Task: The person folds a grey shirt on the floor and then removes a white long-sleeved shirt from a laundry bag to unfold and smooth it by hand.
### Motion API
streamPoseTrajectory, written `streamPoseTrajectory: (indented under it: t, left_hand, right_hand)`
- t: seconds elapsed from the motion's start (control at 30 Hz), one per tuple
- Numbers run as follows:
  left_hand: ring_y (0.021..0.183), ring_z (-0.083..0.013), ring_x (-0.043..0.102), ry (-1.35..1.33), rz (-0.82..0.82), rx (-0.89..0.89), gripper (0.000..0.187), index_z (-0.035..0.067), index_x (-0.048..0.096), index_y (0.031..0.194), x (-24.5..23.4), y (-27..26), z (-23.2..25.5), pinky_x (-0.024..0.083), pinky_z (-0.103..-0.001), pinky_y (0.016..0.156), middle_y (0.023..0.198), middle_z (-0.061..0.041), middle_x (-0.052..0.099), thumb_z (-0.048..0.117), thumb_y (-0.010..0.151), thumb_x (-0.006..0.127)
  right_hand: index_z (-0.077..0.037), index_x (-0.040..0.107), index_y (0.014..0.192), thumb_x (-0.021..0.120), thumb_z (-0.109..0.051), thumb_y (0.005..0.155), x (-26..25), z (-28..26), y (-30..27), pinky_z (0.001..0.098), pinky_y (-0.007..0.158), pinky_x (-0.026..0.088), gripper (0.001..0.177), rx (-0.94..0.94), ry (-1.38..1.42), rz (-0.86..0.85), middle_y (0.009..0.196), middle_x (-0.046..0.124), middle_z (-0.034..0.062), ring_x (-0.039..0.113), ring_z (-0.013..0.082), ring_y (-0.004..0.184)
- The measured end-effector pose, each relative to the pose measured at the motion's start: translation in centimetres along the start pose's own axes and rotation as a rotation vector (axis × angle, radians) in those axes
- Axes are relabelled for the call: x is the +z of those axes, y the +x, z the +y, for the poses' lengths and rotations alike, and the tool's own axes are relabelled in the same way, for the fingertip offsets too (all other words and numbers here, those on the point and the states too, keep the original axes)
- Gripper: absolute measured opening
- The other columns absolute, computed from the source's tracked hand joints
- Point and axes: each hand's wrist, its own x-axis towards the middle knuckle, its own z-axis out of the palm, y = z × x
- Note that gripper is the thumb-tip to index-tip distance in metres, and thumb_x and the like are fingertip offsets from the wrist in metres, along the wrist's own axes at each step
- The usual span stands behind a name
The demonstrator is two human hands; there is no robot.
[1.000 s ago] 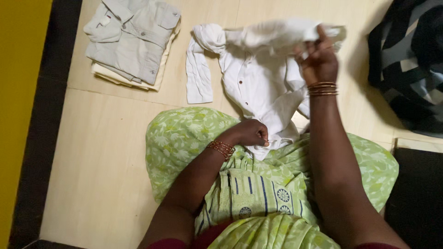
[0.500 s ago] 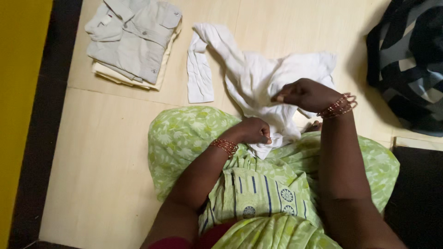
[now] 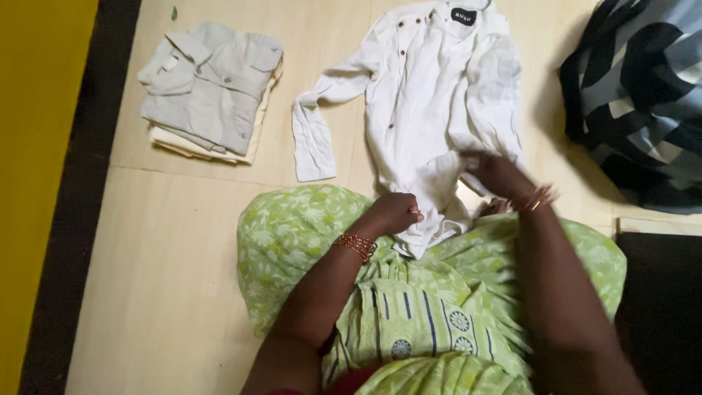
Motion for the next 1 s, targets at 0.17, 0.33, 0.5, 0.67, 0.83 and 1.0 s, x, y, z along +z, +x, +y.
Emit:
streamPoseTrajectory:
  t: [0.17,0.33,0.5,0.67,0.83,1.0]
  left_hand:
    - [0.098,-0.0365,0.072,0.006,0.097,-0.094,0.028,0.004,0.068,0.1,-1.4,-0.8,0.9,0.054,-0.047,0.088,0.101,-0.019,0.074,0.032,0.094,0.07]
    - [0.098,-0.0376,0.07,-0.018,0.14,-0.163,0.027,0.005,0.067,0.104,-3.2,-2.5,2.1,0.054,-0.048,0.086,0.102,-0.021,0.074,0.03,0.094,0.067]
    - [0.093,-0.0376,0.072,-0.083,0.204,-0.293,0.028,0.005,0.062,0.101,-4.8,-3.6,2.4,0.054,-0.047,0.082,0.098,-0.02,0.072,0.033,0.1,0.062]
    - [0.092,-0.0411,0.069,-0.112,0.408,-0.233,0.028,0.005,0.063,0.1,-5.2,-3.9,2.1,0.054,-0.048,0.079,0.095,-0.021,0.072,0.031,0.093,0.071]
    - [0.091,-0.0396,0.07,-0.128,0.462,-0.282,0.025,0.007,0.063,0.098,-6.3,-4.9,3.3,0.055,-0.047,0.077,0.094,-0.019,0.073,0.029,0.091,0.073]
    - [0.08,-0.0324,0.071,-0.163,0.721,-0.235,0.025,0.006,0.061,0.096,-9.5,-8.7,3.7,0.055,-0.041,0.071,0.089,-0.016,0.073,0.026,0.091,0.075]
  right_hand:
    - [-0.019,0.061,0.14,0.064,-0.035,0.093,3.5,-0.4,-2.4,0.0459,0.103,0.052,0.049,0.275,-0.4,-0.175,0.128,0.07,0.0136,0.065,0.0345,0.122]
    - [-0.006,0.071,0.131,0.06,-0.024,0.092,5.9,-1.1,-0.4,0.0476,0.098,0.057,0.045,0.299,-0.461,-0.251,0.127,0.075,0.0192,0.073,0.0352,0.115]
    - [-0.004,0.055,0.14,0.063,-0.02,0.089,10.4,-2.0,3.9,0.048,0.089,0.056,0.054,0.152,-0.371,-0.231,0.114,0.073,0.0205,0.071,0.0358,0.102]
    - [-0.002,0.038,0.148,0.065,-0.016,0.086,12.7,-0.6,5.5,0.0483,0.079,0.055,0.07,0.148,-0.321,-0.151,0.101,0.072,0.0218,0.068,0.0363,0.089]
    - [0.0,0.021,0.156,0.068,-0.012,0.083,8.8,2.0,2.7,0.0487,0.07,0.053,0.088,0.225,-0.187,0.086,0.089,0.07,0.0231,0.065,0.0369,0.077]
    - [-0.018,0.048,0.151,0.058,0.002,0.083,0.2,1.1,-8.6,0.0308,0.057,0.046,0.071,0.126,0.759,0.476,0.093,0.067,0.0055,0.058,0.0125,0.071]
